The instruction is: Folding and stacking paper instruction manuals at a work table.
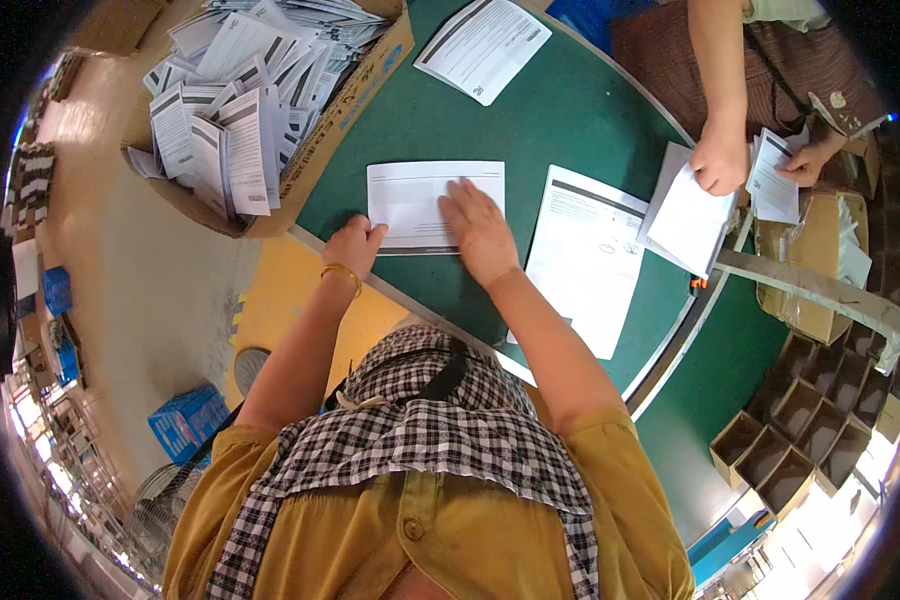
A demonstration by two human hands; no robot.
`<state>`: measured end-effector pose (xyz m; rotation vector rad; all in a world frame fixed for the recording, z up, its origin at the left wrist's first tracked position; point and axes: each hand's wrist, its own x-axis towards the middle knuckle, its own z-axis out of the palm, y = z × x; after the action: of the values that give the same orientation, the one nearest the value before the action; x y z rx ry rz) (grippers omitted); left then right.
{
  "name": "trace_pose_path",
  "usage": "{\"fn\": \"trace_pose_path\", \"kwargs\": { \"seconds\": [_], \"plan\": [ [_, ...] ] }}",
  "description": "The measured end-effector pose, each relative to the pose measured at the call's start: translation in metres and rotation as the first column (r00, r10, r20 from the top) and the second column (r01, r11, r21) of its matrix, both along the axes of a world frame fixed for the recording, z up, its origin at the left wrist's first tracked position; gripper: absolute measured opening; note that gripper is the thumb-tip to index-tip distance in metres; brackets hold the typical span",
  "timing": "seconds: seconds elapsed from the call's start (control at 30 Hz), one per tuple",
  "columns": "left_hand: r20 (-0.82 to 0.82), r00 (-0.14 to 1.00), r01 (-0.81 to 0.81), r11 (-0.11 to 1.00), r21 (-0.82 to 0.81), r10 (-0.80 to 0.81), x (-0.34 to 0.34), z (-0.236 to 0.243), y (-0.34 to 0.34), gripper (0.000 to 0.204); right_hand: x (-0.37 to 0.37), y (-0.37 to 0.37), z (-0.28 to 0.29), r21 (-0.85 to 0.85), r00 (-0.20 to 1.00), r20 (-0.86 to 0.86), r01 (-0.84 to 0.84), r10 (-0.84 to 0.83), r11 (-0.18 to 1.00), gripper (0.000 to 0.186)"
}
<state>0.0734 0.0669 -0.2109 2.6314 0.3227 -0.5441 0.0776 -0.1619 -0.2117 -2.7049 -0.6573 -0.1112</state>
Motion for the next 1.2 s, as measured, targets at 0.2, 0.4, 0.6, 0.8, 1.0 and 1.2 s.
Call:
{"fn": "trace_pose_path", "kwargs": {
  "seconds": [0.2,0.4,0.6,0.8,1.0,1.2],
  "plan": [
    [0.006,1.000,0.002,1.000,-0.003,-0.002,-0.009,0.002,0.004,0.040,-0.010,0.032,-0.006,0.021,0.997,-0.062,-0.034,0.035,0.999,0.043],
    [0.206,0.958,0.148,0.961,0.235,-0.198,-0.003,0.025,-0.025,0.035,-0.012,0.021,-0.015,-0.009,0.998,-0.067,-0.007,0.006,1.000,0.045],
    [0.604,0.673,0.495,0.867,0.061,-0.427,0.010,-0.011,-0.066,0.042,0.001,0.029,-0.021,-0.115,0.991,-0.135,-0.004,-0.011,0.993,0.048],
    [0.466,0.668,0.577,0.799,0.170,-0.581,0.001,-0.012,-0.020,0.045,-0.017,-0.023,-0.014,-0.075,0.986,0.010,0.166,-0.166,0.983,0.051],
    [0.415,0.484,0.755,0.607,0.247,-0.771,-0.015,0.001,0.007,0.041,-0.022,-0.031,-0.014,-0.208,0.989,0.070,0.146,-0.134,0.967,0.049],
    [0.454,0.274,0.826,0.450,0.341,-0.848,-0.015,0.002,0.013,0.042,-0.033,0.006,0.020,-0.193,0.998,-0.028,-0.060,0.056,0.979,0.040]
  ]
}}
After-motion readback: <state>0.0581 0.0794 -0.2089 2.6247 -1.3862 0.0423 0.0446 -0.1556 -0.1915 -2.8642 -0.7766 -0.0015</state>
